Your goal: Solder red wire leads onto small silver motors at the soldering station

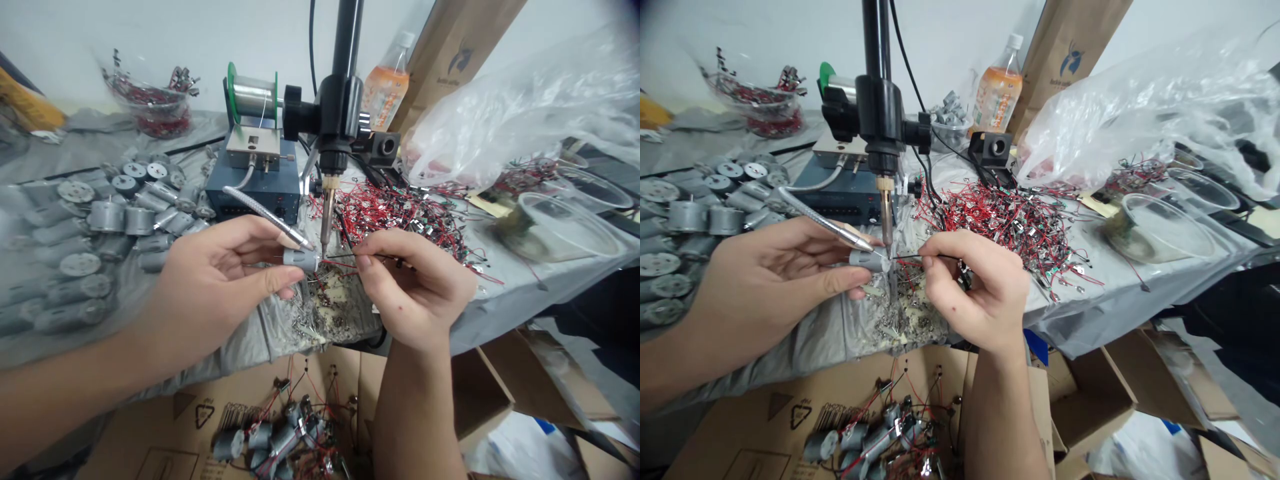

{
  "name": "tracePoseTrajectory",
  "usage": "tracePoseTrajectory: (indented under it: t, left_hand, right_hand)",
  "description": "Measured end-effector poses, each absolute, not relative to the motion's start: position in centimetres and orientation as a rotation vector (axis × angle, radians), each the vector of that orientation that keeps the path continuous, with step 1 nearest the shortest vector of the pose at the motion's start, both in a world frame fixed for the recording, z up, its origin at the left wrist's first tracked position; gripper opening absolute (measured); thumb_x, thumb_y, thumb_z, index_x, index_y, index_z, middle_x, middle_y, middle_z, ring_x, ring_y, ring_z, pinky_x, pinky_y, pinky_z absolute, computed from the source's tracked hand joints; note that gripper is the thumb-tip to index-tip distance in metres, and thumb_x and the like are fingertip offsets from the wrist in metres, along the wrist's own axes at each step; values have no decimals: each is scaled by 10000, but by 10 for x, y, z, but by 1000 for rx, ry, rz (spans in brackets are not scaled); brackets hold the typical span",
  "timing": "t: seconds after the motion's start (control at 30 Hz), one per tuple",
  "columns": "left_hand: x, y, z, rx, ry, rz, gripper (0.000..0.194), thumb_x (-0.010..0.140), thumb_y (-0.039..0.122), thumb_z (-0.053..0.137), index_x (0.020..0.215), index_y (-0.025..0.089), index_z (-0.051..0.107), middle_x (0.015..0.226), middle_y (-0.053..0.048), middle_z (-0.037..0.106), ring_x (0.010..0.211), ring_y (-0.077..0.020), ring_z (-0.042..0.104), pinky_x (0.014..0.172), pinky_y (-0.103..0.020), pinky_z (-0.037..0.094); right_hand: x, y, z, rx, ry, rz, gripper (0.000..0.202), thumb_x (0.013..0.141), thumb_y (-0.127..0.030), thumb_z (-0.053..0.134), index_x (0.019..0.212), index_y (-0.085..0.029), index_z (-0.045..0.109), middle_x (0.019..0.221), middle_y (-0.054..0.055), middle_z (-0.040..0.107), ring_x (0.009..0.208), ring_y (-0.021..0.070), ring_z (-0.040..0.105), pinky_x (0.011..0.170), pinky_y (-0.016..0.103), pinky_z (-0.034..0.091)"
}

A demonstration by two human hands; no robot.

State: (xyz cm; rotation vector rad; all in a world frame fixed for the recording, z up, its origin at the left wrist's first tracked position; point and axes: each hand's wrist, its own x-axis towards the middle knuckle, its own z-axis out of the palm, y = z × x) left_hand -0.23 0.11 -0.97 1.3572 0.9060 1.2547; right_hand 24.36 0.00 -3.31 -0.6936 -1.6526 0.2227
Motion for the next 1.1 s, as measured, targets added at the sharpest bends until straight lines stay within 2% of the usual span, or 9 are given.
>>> tracePoseTrajectory:
  t: [0.17,0.37,0.57,0.93,1.1]
  left_hand:
    - [-2,0,-9,1360,922,1262,205,853,103,1015,999,233,949,931,25,955,846,-165,939,733,-181,803]
    - [0,2,-11,1369,902,1264,219,880,83,1016,1012,250,964,982,34,973,885,-156,955,748,-152,791]
    - [-1,2,-12,1384,877,1267,226,905,73,1014,1054,237,966,1030,25,987,916,-161,967,753,-162,801]
    - [2,5,-14,1325,819,1324,377,876,-12,1003,1072,310,1012,1109,89,988,973,-156,986,737,-153,802]
    - [2,2,-11,1317,824,1305,331,885,11,1008,1068,288,1006,1105,56,993,977,-176,989,740,-182,814]
  right_hand:
    - [244,0,-35,-690,-1643,215,273,1006,-19,790,1064,-274,868,890,-36,863,660,132,730,620,264,609]
    - [245,0,-36,-719,-1638,188,251,1010,-47,804,1066,-277,890,895,-22,885,674,157,759,618,286,641]
    - [244,0,-35,-702,-1639,213,252,1014,-31,807,1064,-265,885,902,-25,879,684,145,761,643,276,643]
    - [244,0,-36,-703,-1644,192,259,1029,-24,803,1074,-264,890,921,-25,885,733,151,796,709,283,678]
    - [244,1,-35,-687,-1644,187,281,1010,-2,785,1079,-259,876,929,-35,882,733,125,787,689,245,646]
